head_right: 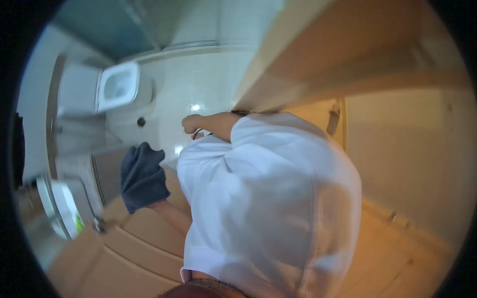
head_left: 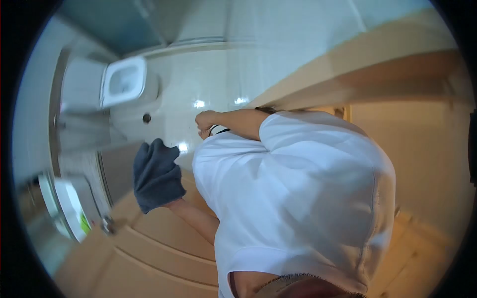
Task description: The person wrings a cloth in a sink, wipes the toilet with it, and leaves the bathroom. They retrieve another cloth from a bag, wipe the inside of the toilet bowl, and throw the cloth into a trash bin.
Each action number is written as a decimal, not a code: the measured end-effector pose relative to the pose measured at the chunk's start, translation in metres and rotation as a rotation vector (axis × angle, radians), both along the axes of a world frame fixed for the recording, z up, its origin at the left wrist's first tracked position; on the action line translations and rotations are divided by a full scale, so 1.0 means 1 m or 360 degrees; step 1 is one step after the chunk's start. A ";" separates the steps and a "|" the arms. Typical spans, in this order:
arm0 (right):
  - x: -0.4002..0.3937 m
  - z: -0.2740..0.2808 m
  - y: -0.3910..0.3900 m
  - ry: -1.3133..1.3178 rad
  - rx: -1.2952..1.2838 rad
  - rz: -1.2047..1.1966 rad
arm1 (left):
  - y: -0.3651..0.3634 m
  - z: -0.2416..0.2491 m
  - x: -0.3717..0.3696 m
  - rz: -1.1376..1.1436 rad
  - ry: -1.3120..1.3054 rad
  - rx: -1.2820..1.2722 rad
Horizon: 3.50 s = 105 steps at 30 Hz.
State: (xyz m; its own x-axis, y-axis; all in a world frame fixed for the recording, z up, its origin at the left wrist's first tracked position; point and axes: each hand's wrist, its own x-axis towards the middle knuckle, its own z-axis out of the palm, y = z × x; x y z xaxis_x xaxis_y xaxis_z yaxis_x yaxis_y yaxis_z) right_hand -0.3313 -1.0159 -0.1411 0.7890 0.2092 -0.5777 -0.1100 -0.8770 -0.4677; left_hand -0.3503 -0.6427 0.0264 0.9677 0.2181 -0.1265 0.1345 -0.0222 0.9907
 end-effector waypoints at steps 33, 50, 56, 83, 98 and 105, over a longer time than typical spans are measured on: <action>-0.080 0.008 0.002 0.0196 0.0308 -0.2617 | -0.136 -0.085 0.419 -0.2045 0.0470 0.0549; -0.407 -0.018 0.179 0.0707 0.0491 -0.4002 | -0.152 -0.134 0.190 -0.2780 0.0726 0.1406; -0.450 0.000 0.167 0.0512 0.1036 -0.4554 | -0.181 -0.133 0.108 -0.2826 0.0713 0.1536; -0.721 0.037 -0.047 0.0948 0.1031 -0.4475 | -0.633 -0.152 -0.213 -0.3253 0.0678 0.1603; -0.825 0.023 -0.768 -0.0445 0.0425 -0.3713 | -0.890 -0.108 -0.281 -0.2551 0.0250 0.1000; -0.723 0.001 -1.004 -0.0690 0.0812 -0.3718 | -1.142 -0.087 -0.309 -0.2853 0.0673 0.1632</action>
